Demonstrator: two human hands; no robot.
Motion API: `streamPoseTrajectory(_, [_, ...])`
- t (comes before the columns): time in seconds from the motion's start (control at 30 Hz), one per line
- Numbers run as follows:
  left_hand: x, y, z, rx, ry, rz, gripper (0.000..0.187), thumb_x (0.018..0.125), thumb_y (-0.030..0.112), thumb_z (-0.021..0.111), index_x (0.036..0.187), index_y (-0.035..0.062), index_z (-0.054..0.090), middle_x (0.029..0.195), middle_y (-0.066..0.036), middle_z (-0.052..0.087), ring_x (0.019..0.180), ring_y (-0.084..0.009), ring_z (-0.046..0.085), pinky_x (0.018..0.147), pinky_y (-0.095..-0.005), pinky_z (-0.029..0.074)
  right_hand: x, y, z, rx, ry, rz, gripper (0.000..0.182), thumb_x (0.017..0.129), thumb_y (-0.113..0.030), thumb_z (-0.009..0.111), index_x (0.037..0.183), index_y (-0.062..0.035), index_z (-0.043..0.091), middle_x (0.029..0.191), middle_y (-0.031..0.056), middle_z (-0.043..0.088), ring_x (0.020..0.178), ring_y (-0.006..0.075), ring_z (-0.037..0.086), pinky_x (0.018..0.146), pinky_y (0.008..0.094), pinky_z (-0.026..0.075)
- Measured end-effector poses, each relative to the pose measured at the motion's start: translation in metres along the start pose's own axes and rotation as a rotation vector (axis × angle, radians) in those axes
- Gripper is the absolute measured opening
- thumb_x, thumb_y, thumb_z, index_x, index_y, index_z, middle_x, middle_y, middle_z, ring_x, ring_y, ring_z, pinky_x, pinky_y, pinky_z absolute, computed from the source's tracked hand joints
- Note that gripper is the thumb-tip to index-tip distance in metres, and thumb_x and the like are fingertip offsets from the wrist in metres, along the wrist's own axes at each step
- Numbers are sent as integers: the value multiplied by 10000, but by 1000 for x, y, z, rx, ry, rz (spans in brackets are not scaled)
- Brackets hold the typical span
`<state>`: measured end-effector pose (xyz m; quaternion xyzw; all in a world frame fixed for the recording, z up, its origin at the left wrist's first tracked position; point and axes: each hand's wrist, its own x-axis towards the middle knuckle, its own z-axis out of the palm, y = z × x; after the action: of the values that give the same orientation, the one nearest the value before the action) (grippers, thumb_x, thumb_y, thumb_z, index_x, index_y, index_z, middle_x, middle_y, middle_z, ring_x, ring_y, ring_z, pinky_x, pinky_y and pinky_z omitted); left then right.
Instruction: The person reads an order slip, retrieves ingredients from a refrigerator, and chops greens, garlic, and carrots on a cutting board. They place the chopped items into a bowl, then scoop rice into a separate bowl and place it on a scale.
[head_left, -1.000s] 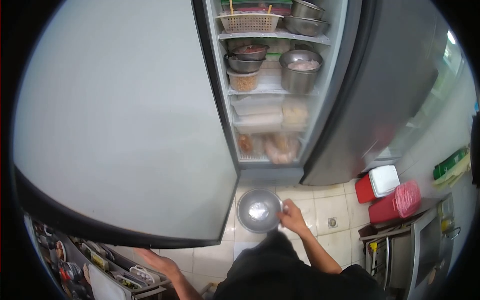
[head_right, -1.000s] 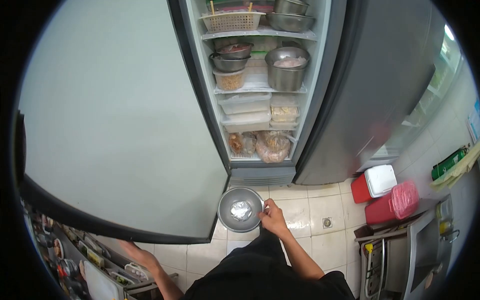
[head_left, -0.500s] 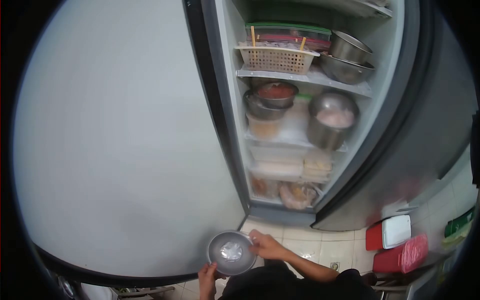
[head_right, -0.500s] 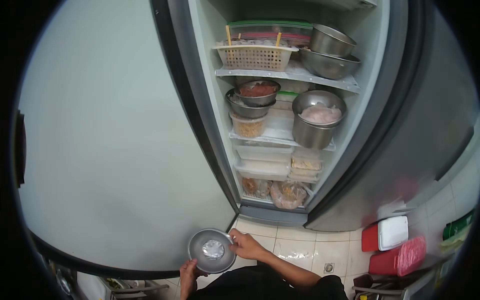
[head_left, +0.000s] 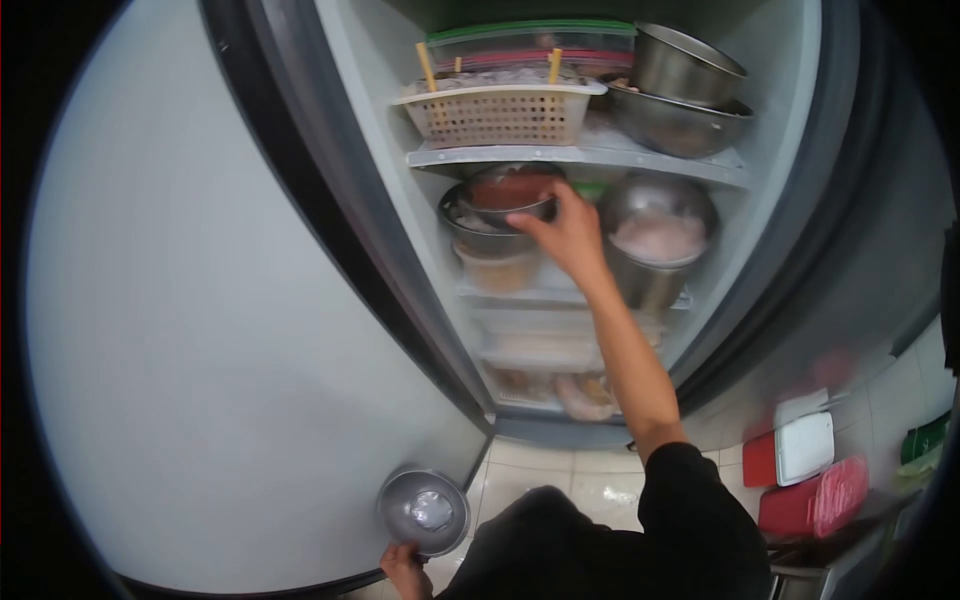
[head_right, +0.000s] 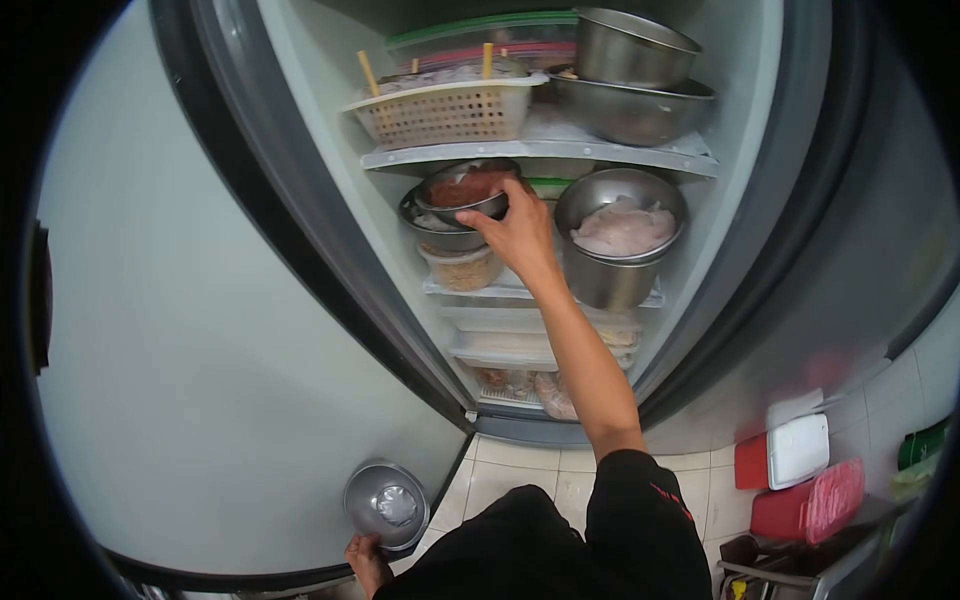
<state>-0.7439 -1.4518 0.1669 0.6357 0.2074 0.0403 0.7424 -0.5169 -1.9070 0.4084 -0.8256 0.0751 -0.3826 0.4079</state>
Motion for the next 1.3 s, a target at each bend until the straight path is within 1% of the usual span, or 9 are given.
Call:
streamPoseTrajectory(0.03, [3,-3,-1,-2,4,15,148,723,51,582,841,-30,619,722,-34,603,589,-116,513,542,-253,381,6,10,4,-25,101,-81,523,629,-385,871,900,-17,618,801,158,674,683,267,628,668,387,485])
streamPoseTrajectory(0.13, [-18,30,26,-22,45,-44,92,728,54,587,793,-10,598,695,-28,581,574,-112,493,527,-254,368,14,12,0,5,61,-23,499,614,-376,881,862,-27,624,681,86,597,627,172,500,597,323,441])
streamPoseTrajectory(0.2, [-18,23,21,48,130,-14,51,736,57,586,760,12,577,671,-13,558,555,-100,469,518,-246,352,22,19,-2,-9,36,73,583,605,-484,871,878,-16,655,743,134,675,683,216,638,636,339,497])
streamPoseTrajectory(0.33, [-17,19,10,68,84,16,66,751,58,586,712,52,533,624,16,511,505,-70,406,484,-234,298,41,32,0,144,101,178,781,617,-580,835,1016,70,669,829,163,707,809,232,680,763,322,523])
streamPoseTrajectory(0.4, [-17,16,11,21,113,43,92,764,40,579,676,26,554,589,-9,529,478,-91,438,469,-234,344,41,25,-5,114,36,176,805,609,-590,834,1024,79,665,842,169,707,822,240,682,773,330,523])
streamPoseTrajectory(0.53, [-23,13,10,23,113,25,122,772,22,579,652,26,563,576,-16,541,469,-97,455,465,-239,374,40,45,0,181,60,139,688,626,-571,836,947,15,672,789,110,692,741,195,643,710,305,506])
streamPoseTrajectory(0.77, [-21,6,6,17,58,45,91,772,3,584,681,6,595,596,-17,563,494,-82,467,479,-241,382,16,29,-13,384,110,40,417,733,-340,859,873,-35,612,750,7,629,654,72,527,589,223,419])
streamPoseTrajectory(1.07, [-15,16,35,131,-73,-4,78,769,34,600,702,-5,588,607,-29,562,512,-90,491,490,-251,397,-3,35,-32,690,106,130,274,799,-179,817,888,-81,577,835,-8,635,731,41,536,645,191,411])
streamPoseTrajectory(1.3, [14,54,128,275,-296,-55,139,759,106,626,688,-8,590,586,-41,522,515,-117,477,483,-275,393,-40,24,-48,1001,0,206,166,879,-162,731,931,-85,594,877,-6,642,747,70,573,667,222,469])
